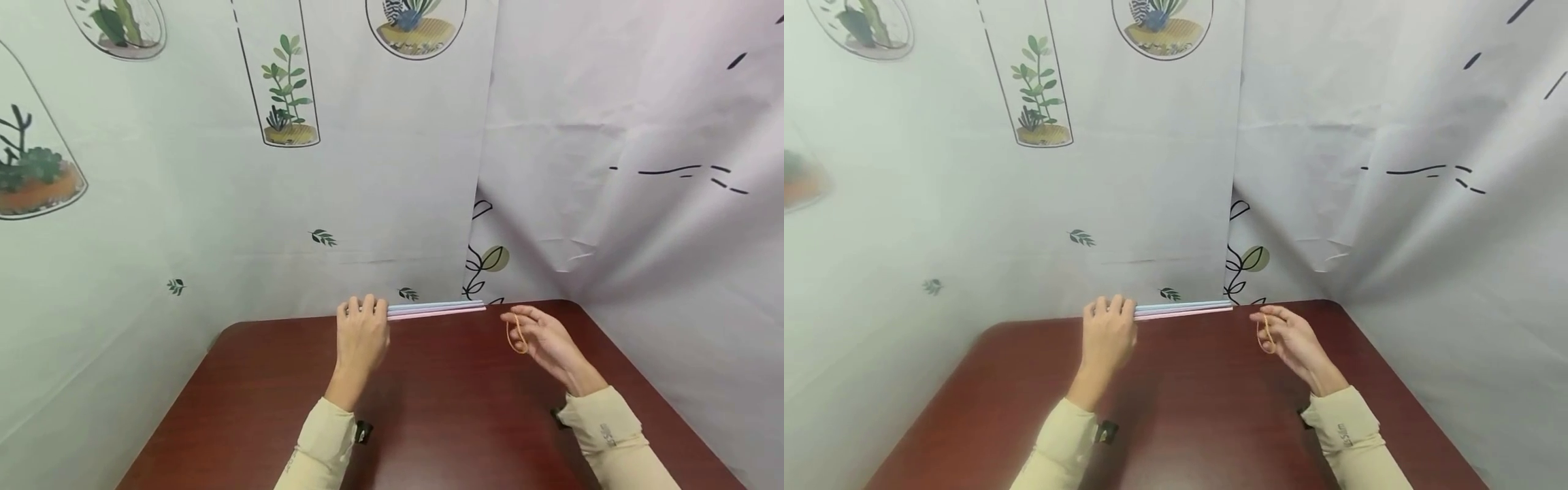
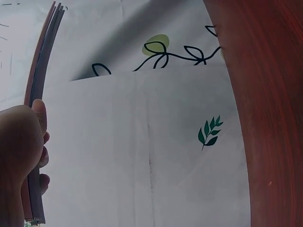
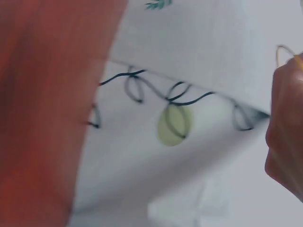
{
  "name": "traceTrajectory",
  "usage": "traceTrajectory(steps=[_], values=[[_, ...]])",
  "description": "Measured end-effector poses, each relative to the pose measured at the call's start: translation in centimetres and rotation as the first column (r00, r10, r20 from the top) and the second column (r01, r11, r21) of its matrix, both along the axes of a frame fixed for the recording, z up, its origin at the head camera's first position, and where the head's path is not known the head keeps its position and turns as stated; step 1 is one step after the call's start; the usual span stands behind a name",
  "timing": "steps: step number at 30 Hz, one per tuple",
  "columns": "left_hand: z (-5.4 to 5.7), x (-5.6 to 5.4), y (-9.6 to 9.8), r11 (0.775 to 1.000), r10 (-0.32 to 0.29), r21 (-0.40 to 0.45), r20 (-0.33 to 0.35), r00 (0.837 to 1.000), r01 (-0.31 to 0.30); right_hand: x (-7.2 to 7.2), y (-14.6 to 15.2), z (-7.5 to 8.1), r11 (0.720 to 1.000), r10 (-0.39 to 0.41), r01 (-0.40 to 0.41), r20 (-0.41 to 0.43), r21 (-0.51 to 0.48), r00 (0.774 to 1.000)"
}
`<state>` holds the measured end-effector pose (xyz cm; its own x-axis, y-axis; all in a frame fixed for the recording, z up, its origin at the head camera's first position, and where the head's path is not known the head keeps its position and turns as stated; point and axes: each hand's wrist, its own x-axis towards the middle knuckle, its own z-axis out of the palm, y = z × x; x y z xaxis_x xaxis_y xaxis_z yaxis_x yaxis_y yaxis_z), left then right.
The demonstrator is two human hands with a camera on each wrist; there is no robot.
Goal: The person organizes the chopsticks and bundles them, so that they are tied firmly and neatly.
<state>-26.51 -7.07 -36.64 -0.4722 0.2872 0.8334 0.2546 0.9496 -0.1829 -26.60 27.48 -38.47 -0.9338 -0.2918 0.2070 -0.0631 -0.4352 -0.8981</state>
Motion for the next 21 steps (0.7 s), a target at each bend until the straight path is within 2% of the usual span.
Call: traceTrajectory(steps=[2, 4, 6, 8, 10, 11, 14, 16, 18, 21], values=[[0.0, 0.0, -0.1, 1.0, -0.006, 0.0, -0.001, 1.0, 0.006, 0.1, -1.1, 0.7, 0.998, -0.051, 0.049, -0.07, -0.033, 0.996], [0.0, 0.0, 0.0, 1.0, -0.01, -0.001, -0.003, 1.0, 0.01, 0.2, -2.1, 1.1, 0.988, -0.152, 0.146, -0.146, -0.054, 0.978], [0.0, 0.0, 0.1, 1.0, -0.013, -0.002, 0.002, 1.0, 0.013, 0.4, -3.0, 1.4, 0.962, -0.273, 0.271, -0.24, -0.038, 0.932], [0.2, 0.0, 0.0, 1.0, -0.01, -0.006, 0.007, 1.0, 0.01, 0.5, -4.1, 1.7, 0.923, -0.366, 0.384, -0.324, -0.007, 0.873], [0.3, 0.1, -0.1, 1.0, -0.006, -0.008, 0.008, 1.0, 0.006, 0.7, -5.0, 1.9, 0.9, -0.384, 0.433, -0.394, 0.04, 0.835], [0.3, 0.1, -0.1, 1.0, -0.003, -0.008, 0.009, 1.0, 0.003, 0.7, -5.5, 2.0, 0.897, -0.371, 0.437, -0.421, 0.069, 0.828], [0.2, 0.3, -0.1, 1.0, -0.001, -0.004, 0.002, 1.0, 0.001, 0.7, -6.6, 2.3, 0.915, -0.269, 0.375, -0.467, 0.15, 0.842], [0.2, 0.3, 0.1, 1.0, -0.005, -0.001, -0.005, 1.0, 0.005, 0.3, -7.2, 2.6, 0.913, -0.202, 0.339, -0.473, 0.225, 0.858], [0.3, 0.3, 0.3, 1.0, -0.011, 0.001, -0.011, 1.0, 0.011, -0.1, -7.7, 3.0, 0.889, -0.165, 0.34, -0.477, 0.308, 0.863], [0.3, 0.4, 0.6, 1.0, -0.021, -0.004, -0.016, 1.0, 0.021, -0.8, -8.0, 3.8, 0.807, -0.139, 0.384, -0.488, 0.448, 0.861]])
